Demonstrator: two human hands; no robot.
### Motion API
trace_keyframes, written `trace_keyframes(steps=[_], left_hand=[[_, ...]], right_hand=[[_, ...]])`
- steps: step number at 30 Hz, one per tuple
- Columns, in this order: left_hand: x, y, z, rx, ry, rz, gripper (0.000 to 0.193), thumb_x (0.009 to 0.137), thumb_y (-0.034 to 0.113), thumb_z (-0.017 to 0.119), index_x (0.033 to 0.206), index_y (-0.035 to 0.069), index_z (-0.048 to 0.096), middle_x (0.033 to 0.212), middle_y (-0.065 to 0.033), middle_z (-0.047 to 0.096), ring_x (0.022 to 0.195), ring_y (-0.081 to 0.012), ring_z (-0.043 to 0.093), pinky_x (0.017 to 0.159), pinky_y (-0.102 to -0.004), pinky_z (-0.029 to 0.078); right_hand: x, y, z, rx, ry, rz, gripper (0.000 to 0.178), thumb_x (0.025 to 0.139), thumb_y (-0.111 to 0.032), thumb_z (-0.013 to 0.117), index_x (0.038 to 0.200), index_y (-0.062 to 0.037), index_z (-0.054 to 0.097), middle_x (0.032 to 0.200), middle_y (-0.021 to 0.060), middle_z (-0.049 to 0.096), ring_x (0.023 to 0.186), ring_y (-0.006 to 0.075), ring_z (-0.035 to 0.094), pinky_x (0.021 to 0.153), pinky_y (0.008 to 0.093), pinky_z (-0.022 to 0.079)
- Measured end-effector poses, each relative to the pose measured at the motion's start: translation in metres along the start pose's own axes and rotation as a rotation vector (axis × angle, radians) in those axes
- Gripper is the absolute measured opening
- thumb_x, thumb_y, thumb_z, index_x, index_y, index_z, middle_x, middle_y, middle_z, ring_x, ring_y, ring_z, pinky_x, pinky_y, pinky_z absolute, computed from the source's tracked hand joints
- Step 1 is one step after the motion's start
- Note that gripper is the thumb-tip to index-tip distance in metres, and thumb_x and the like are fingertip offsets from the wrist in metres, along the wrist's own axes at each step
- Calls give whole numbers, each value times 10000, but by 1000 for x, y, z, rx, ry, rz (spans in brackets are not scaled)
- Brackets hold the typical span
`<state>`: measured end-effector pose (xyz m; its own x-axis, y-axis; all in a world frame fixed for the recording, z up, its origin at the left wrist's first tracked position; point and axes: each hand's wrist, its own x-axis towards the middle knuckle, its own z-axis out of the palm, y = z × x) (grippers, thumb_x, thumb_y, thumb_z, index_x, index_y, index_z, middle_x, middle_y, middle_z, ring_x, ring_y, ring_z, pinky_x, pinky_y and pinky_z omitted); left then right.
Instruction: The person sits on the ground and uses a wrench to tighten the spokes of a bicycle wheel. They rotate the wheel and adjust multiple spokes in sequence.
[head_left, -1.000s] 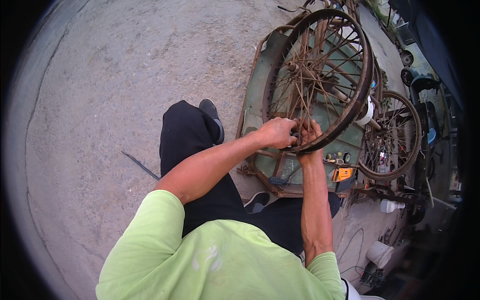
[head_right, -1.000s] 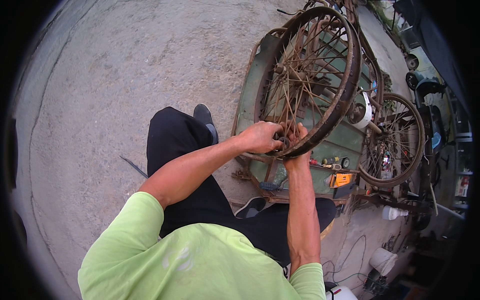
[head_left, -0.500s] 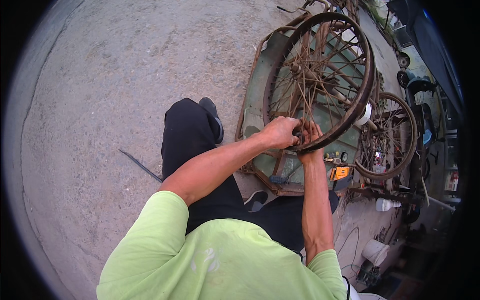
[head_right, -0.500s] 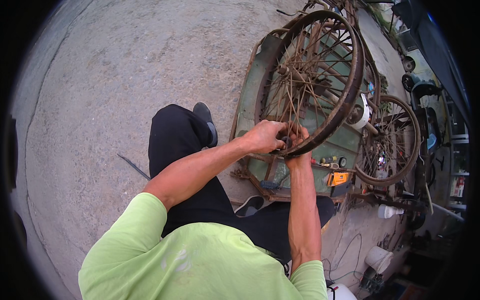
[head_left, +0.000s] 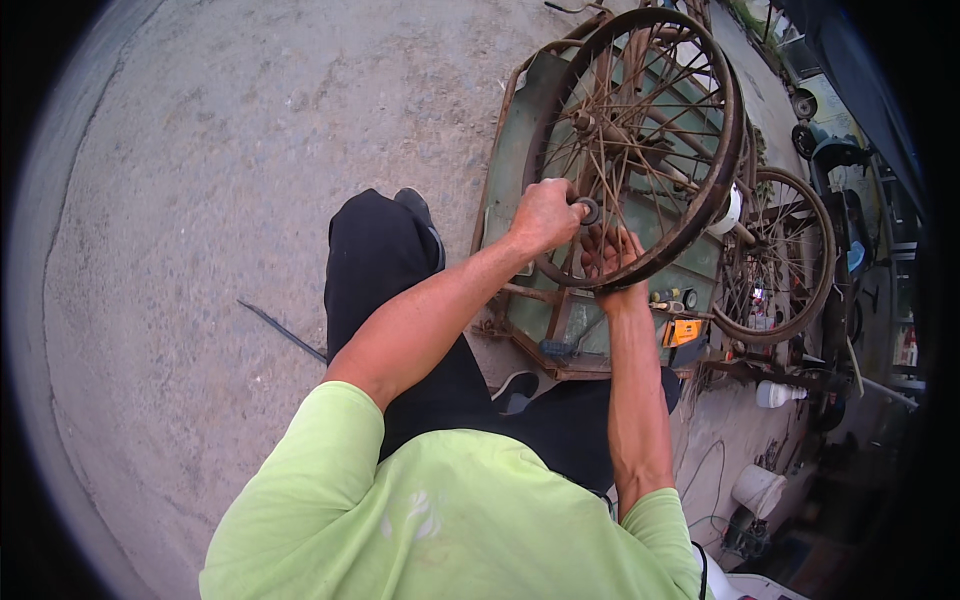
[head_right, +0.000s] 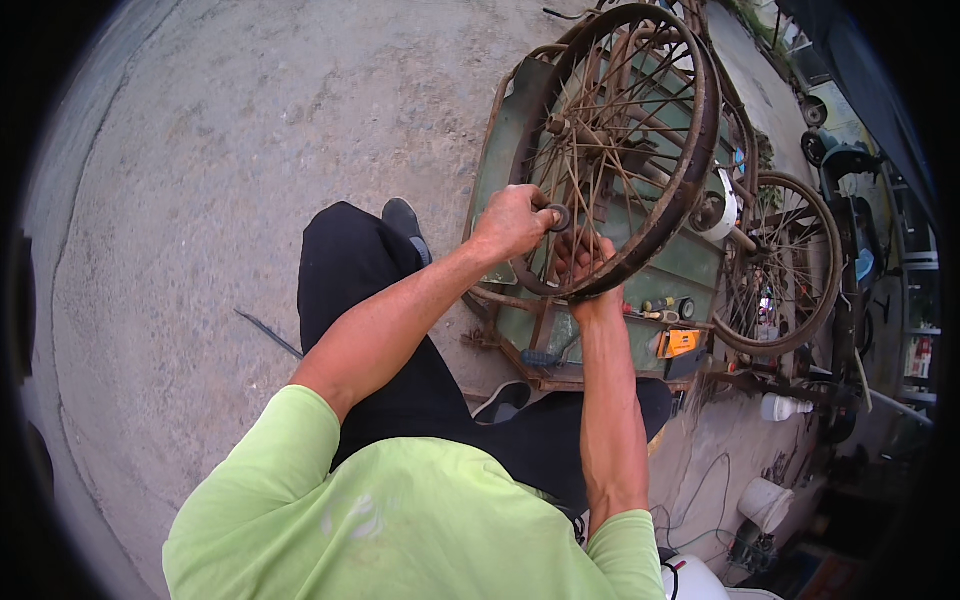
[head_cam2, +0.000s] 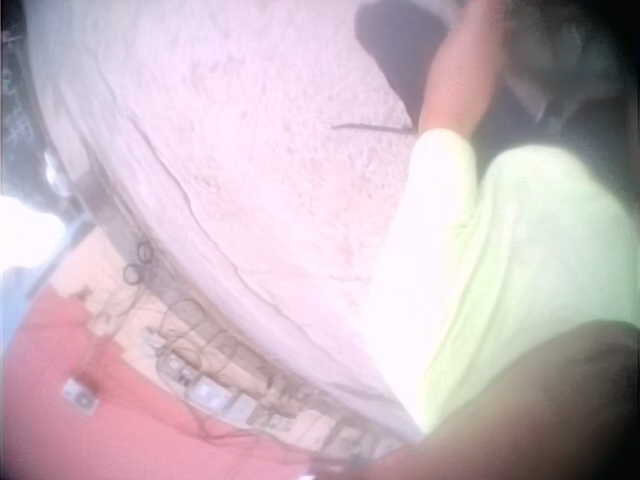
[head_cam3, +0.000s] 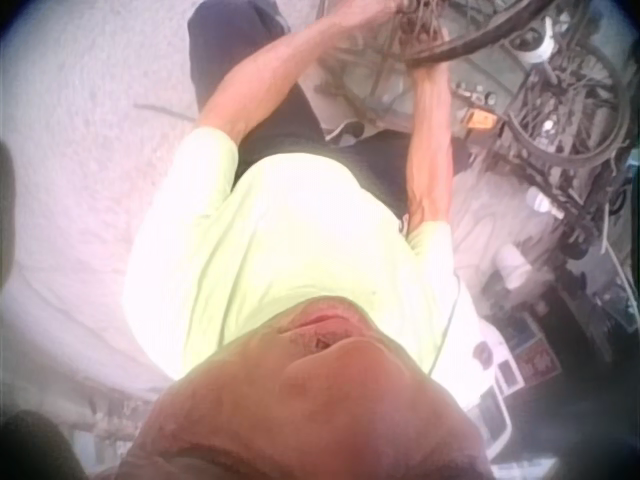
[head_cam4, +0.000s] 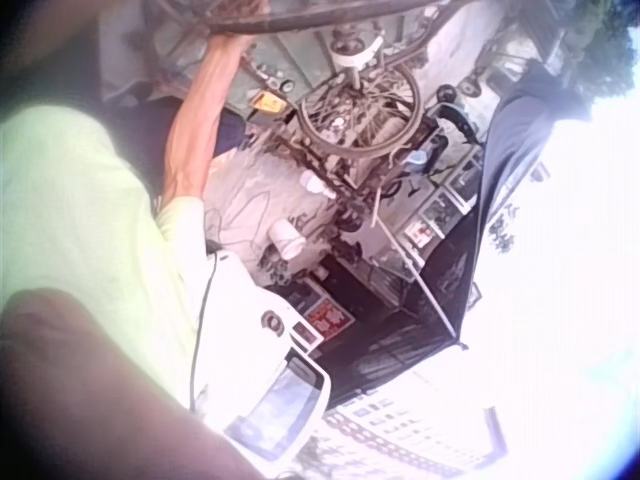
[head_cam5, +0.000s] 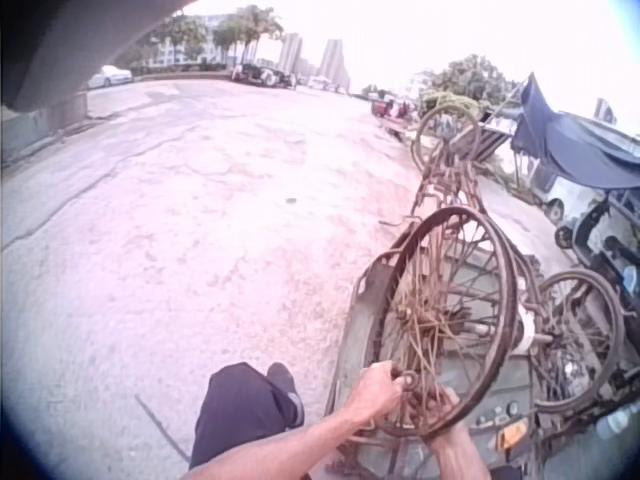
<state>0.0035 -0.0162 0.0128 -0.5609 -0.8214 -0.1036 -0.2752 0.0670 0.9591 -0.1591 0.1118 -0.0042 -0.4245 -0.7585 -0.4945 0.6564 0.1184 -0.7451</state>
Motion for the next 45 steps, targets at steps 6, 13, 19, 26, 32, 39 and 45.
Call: trace_keyframes(steps=[6, 13, 19, 26, 32, 39, 45], left_hand=[[-17, -38, 6, -144, -176, -73, 296, 947, 95, 631, 1158, -105, 685, 886, -215, 752, 664, -247, 746, 687, -408, 584], [-31, -70, 39, -358, -226, -181, 335, 972, 85, 630, 1287, -24, 668, 1003, -138, 735, 766, -168, 652, 656, -336, 531], [-34, -76, 46, -331, -230, -160, 296, 994, 99, 623, 1262, -10, 685, 923, -105, 717, 659, -159, 608, 603, -327, 498], [-39, -79, 53, -352, -162, -185, 281, 989, 88, 609, 1237, -21, 684, 864, -96, 700, 645, -157, 620, 592, -337, 503], [-34, -83, 55, -256, -135, -36, 281, 973, 84, 602, 1213, -45, 674, 918, -143, 726, 654, -176, 634, 626, -346, 528], [-22, -74, 37, 57, -290, 111, 416, 970, 165, 628, 1326, -52, 642, 1049, -175, 736, 831, -170, 682, 727, -351, 562], [-14, -54, 2, -407, -706, -193, 549, 994, 278, 693, 1425, -47, 589, 1100, -116, 711, 846, -175, 682, 728, -339, 561]], right_hand=[[-1, 2, 0, -28, 60, -27, 365, 1047, -397, 539, 1197, -96, 682, 1129, 70, 755, 1012, 256, 731, 763, 347, 591], [-2, 4, -5, -1, 64, -34, 361, 1043, -400, 556, 1200, -102, 687, 1135, 56, 751, 1027, 242, 721, 784, 357, 584], [4, 4, -16, 38, 12, -40, 318, 1057, -358, 556, 1153, -93, 705, 1125, 85, 771, 1003, 285, 745, 781, 412, 619], [3, 4, -14, 50, 25, -19, 314, 1050, -350, 567, 1167, -96, 710, 1112, 72, 776, 998, 271, 747, 778, 403, 618], [0, 4, -12, 38, 2, -34, 317, 1054, -347, 562, 1177, -95, 710, 1111, 78, 776, 995, 268, 748, 788, 399, 620], [0, 4, -13, 67, 5, -20, 332, 1054, -353, 561, 1198, -92, 706, 1143, 87, 773, 1022, 268, 745, 804, 401, 618], [-7, -14, -5, -35, 45, -20, 364, 1047, -393, 561, 1235, -104, 677, 1167, 70, 754, 1059, 259, 717, 849, 390, 570]])
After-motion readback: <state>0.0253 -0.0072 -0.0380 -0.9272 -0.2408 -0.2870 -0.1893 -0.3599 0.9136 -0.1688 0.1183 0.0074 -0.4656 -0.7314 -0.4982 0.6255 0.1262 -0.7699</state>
